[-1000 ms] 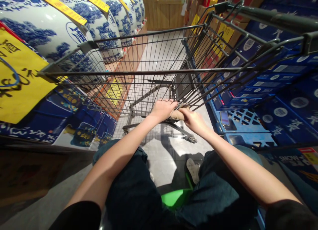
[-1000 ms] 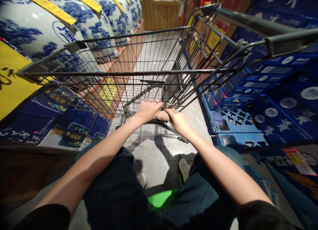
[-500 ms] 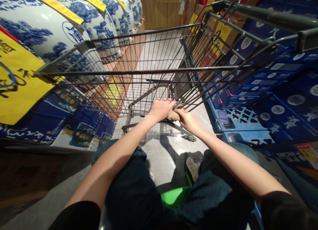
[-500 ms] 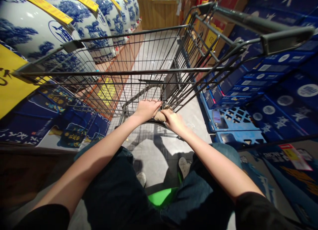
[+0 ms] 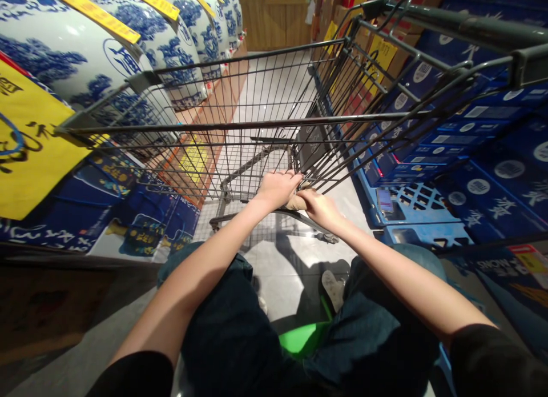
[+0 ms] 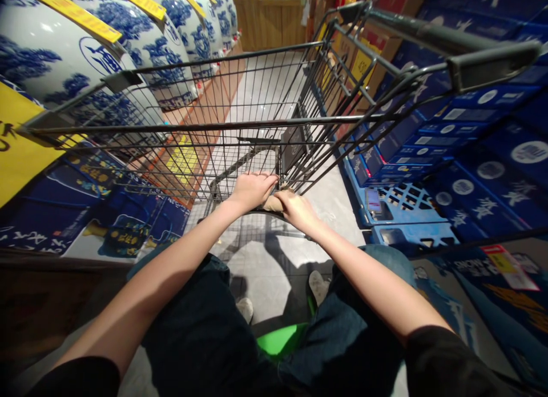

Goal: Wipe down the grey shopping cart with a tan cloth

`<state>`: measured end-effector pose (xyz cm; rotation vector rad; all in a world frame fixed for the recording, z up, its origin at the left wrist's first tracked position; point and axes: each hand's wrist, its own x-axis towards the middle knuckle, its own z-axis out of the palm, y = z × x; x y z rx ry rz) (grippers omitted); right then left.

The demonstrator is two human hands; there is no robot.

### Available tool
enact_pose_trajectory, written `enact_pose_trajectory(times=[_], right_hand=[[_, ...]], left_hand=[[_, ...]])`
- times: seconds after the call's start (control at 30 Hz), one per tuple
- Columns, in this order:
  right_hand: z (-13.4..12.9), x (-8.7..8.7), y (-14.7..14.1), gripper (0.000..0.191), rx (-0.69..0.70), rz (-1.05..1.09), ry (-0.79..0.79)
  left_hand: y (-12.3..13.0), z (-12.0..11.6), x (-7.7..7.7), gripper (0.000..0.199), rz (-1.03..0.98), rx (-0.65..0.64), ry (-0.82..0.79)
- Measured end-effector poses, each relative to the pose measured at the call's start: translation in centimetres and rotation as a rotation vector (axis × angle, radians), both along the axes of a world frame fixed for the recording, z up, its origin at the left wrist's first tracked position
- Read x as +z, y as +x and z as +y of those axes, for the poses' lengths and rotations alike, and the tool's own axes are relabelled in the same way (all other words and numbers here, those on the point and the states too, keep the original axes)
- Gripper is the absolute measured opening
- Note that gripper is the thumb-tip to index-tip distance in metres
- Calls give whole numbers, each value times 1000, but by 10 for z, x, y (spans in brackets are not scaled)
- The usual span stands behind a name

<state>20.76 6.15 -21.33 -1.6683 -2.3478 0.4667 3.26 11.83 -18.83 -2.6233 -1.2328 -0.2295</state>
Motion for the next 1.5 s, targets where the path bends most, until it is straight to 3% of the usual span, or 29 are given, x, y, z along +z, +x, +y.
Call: enact_pose_trajectory(times=[0.1,0.37,0.67,0.87,1.1,1.23,1.37,1.5], right_hand=[[0,1,5,47,-17,53,39],[10,-7,6,35,57,-89,-159],[-10,28,24,46,-97,-83,121],[-16,30,37,47,-69,-38,273],[-14,46,76,45,-231,185,684],[-4,40,100,42,-269,350,961],[8,35,103,33,-151,497,1217],[11,50,100,25,-259,632,1468]], left_hand=[[0,1,-1,31,8,-10,5],[1,0,2,33,-6,3,-11],[1,-1,0,32,4,-5,1],[0,-1,1,31,0,-24,3],[1,-1,1,30,-21,-25,-2],[0,-1,0,30,-19,-34,9],[-1,-1,0,29,-23,-26,17],[0,-2,0,29,-19,-28,18]])
